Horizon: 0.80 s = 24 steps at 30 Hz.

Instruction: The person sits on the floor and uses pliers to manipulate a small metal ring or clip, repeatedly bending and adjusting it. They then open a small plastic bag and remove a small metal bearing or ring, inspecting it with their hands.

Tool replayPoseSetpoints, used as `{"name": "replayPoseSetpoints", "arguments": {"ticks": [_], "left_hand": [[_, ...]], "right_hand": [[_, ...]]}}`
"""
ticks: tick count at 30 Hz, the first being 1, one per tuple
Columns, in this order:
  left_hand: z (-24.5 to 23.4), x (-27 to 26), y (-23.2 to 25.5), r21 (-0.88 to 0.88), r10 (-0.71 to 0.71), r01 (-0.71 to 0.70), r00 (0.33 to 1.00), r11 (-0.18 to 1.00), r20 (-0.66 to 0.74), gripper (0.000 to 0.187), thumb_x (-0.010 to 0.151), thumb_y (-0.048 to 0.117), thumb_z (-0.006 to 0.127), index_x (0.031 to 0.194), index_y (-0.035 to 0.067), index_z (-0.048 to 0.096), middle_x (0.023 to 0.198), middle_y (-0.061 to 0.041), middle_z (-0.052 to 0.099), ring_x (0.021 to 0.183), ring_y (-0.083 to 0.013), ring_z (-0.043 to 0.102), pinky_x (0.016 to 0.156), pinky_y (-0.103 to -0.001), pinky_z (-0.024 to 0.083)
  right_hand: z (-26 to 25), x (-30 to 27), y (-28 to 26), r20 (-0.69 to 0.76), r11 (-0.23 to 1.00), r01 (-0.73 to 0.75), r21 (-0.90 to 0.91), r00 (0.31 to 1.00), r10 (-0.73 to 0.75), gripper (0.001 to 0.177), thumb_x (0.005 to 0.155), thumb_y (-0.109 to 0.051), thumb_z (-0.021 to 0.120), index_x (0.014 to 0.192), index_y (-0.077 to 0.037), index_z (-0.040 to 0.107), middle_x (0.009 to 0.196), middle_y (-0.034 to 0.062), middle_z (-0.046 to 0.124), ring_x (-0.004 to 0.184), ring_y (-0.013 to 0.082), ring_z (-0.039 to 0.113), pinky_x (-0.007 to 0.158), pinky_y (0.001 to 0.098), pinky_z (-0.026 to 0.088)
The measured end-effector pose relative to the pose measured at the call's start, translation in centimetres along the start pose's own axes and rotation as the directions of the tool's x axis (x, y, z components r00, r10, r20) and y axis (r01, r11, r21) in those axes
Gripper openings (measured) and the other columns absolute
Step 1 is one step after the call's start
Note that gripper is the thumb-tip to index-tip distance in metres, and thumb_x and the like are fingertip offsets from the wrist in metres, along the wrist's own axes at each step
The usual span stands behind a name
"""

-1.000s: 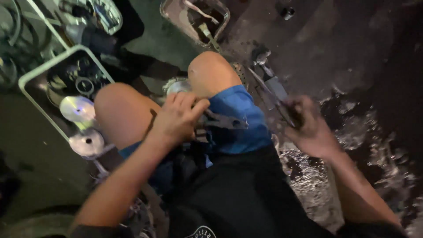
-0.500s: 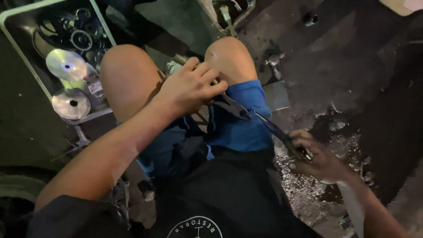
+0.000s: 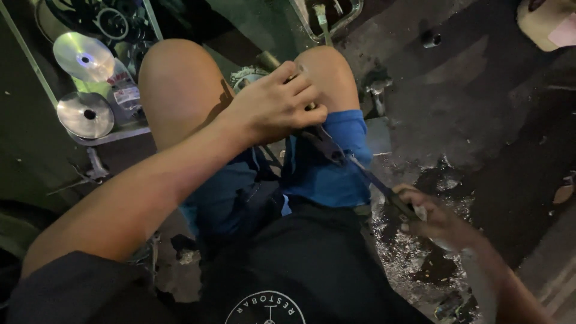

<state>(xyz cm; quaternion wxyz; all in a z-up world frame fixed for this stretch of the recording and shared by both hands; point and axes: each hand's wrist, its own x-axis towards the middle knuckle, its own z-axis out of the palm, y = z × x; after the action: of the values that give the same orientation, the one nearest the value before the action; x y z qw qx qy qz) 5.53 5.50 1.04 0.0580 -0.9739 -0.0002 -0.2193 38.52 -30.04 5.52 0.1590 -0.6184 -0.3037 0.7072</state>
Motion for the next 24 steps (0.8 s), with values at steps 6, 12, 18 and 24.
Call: {"name": "replayPoseSetpoints", "arguments": {"ticks": [6, 12, 18, 24], "left_hand": [[0.1, 0.3, -0.5, 0.036, 0.048, -0.045, 0.996, 0.998, -0.078, 0.014, 0.106, 0.012, 0.07, 0.112, 0.024, 0.065, 0.1, -0.004, 0.07, 0.092, -0.0244, 0.067, 0.099, -0.042, 0.056], [0.7, 0.8, -0.9, 0.096, 0.133, -0.126, 0.988, 0.987, -0.075, 0.008, 0.11, 0.021, 0.065, 0.115, 0.026, 0.063, 0.11, -0.004, 0.069, 0.096, -0.0227, 0.067, 0.1, -0.041, 0.052], [0.5, 0.2, -0.1, -0.048, -0.022, 0.019, 0.999, 0.999, -0.042, 0.021, 0.098, 0.02, 0.065, 0.115, 0.03, 0.059, 0.121, -0.009, 0.065, 0.105, -0.0324, 0.061, 0.101, -0.051, 0.048], [-1.2, -1.2, 3.1, -0.042, -0.137, 0.154, 0.952, 0.987, 0.275, 0.026, 0.101, 0.032, 0.059, 0.126, 0.025, 0.066, 0.118, -0.011, 0.071, 0.103, -0.036, 0.068, 0.105, -0.064, 0.048]], "right_hand": [[-1.1, 0.7, 1.6, -0.014, 0.994, -0.078, 0.08, 0.997, 0.079, 0.019, 0.092, -0.007, 0.073, 0.11, -0.013, 0.072, 0.114, 0.0086, 0.062, 0.094, 0.0252, 0.061, 0.075, 0.0418, 0.059], [0.8, 0.5, -4.5, -0.146, 0.92, -0.338, -0.2, 0.939, 0.313, 0.025, 0.105, -0.018, 0.057, 0.124, -0.019, 0.074, 0.116, 0.0058, 0.078, 0.108, 0.0237, 0.073, 0.093, 0.0443, 0.06], [2.8, 0.7, -2.3, -0.372, 0.822, -0.422, -0.382, 0.885, 0.281, 0.038, 0.103, -0.011, 0.06, 0.137, -0.026, 0.067, 0.092, 0.0068, 0.07, 0.07, 0.0196, 0.063, 0.057, 0.036, 0.054], [2.0, 1.0, -0.5, -0.236, 0.69, -0.024, -0.723, 0.948, -0.213, 0.03, 0.093, -0.019, 0.057, 0.119, -0.009, 0.067, 0.129, 0.0049, 0.064, 0.067, 0.011, 0.062, 0.044, 0.0241, 0.058]]}}
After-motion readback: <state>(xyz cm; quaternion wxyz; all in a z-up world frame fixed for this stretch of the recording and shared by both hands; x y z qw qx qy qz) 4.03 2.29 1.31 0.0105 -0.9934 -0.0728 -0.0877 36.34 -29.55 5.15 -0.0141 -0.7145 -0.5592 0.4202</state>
